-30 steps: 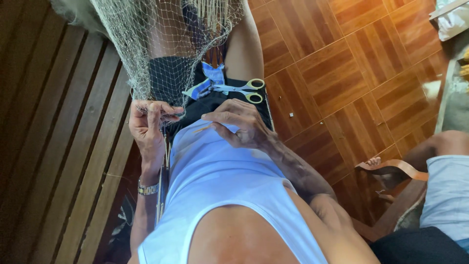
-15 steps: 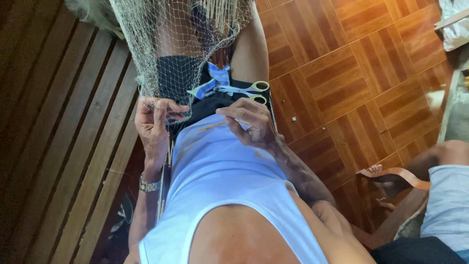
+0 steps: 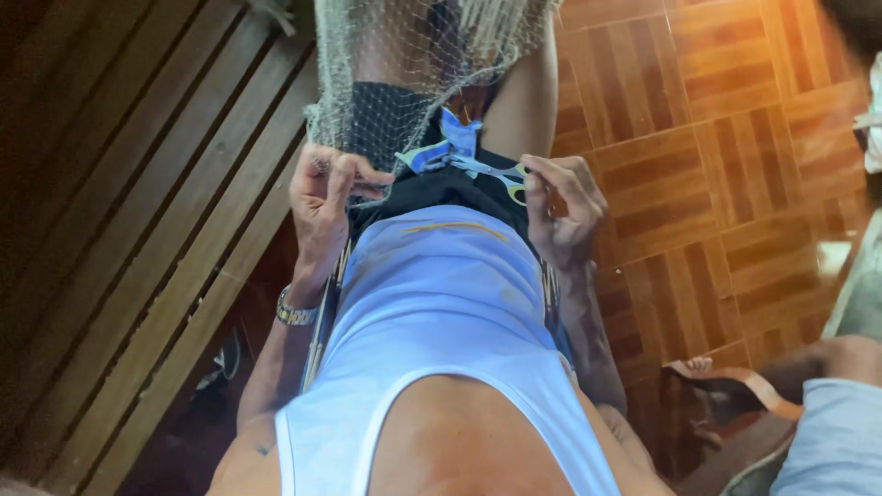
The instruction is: Repairing a fishing net using a shuttle and scissors
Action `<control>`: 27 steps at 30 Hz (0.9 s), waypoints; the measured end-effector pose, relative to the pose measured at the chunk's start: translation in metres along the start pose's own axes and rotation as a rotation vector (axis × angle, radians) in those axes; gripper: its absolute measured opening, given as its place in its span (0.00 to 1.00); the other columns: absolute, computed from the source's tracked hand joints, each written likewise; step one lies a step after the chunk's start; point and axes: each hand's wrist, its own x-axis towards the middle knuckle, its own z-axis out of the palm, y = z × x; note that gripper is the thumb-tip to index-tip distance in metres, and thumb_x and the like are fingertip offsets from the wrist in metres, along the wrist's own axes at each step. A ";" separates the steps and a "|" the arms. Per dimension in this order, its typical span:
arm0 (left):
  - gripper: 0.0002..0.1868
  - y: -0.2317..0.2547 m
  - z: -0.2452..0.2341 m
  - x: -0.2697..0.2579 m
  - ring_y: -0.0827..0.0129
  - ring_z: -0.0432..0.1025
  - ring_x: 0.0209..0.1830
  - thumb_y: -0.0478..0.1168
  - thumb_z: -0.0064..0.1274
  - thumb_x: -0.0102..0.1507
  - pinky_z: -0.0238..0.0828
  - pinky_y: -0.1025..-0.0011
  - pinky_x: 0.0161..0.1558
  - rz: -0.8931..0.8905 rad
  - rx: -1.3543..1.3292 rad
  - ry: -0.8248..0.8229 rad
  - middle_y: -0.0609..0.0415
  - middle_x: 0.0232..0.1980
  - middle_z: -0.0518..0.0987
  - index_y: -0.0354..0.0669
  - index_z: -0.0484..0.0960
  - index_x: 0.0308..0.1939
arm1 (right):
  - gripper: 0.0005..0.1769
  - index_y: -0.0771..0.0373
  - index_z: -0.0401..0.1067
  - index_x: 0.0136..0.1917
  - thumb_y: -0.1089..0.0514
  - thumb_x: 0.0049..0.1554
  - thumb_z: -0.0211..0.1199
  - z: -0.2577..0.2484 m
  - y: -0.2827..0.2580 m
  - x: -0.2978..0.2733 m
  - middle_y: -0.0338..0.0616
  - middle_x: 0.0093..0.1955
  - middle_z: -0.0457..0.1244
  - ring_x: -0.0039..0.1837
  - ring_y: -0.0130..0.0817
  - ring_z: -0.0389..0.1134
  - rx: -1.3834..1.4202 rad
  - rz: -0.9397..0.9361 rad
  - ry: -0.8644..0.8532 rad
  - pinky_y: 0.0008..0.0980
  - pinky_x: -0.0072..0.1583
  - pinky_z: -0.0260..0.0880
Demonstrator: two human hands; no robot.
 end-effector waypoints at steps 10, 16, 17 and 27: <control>0.09 -0.005 -0.009 0.006 0.51 0.85 0.38 0.37 0.45 0.75 0.83 0.70 0.36 0.029 -0.034 0.075 0.43 0.35 0.81 0.36 0.69 0.41 | 0.13 0.62 0.80 0.55 0.68 0.56 0.69 0.002 0.045 -0.044 0.53 0.51 0.63 0.53 0.54 0.68 -0.338 0.079 -0.357 0.47 0.55 0.70; 0.09 -0.006 -0.014 0.004 0.49 0.84 0.36 0.36 0.46 0.74 0.84 0.69 0.33 0.060 -0.097 0.124 0.42 0.33 0.80 0.35 0.68 0.41 | 0.14 0.65 0.77 0.55 0.71 0.55 0.65 0.002 0.054 -0.054 0.57 0.52 0.60 0.54 0.59 0.66 -0.347 0.135 -0.476 0.50 0.56 0.70; 0.09 -0.007 -0.016 0.004 0.49 0.84 0.36 0.36 0.46 0.74 0.83 0.70 0.32 0.054 -0.093 0.111 0.42 0.34 0.80 0.36 0.68 0.41 | 0.15 0.61 0.78 0.57 0.68 0.55 0.67 0.002 0.059 -0.058 0.53 0.54 0.59 0.54 0.54 0.65 -0.379 0.114 -0.451 0.45 0.57 0.69; 0.09 -0.001 -0.024 0.005 0.52 0.84 0.38 0.39 0.44 0.75 0.83 0.73 0.32 0.034 -0.044 0.090 0.38 0.38 0.83 0.38 0.67 0.42 | 0.18 0.55 0.80 0.58 0.60 0.53 0.74 -0.004 0.066 -0.066 0.47 0.54 0.61 0.55 0.47 0.65 -0.426 0.054 -0.417 0.41 0.57 0.69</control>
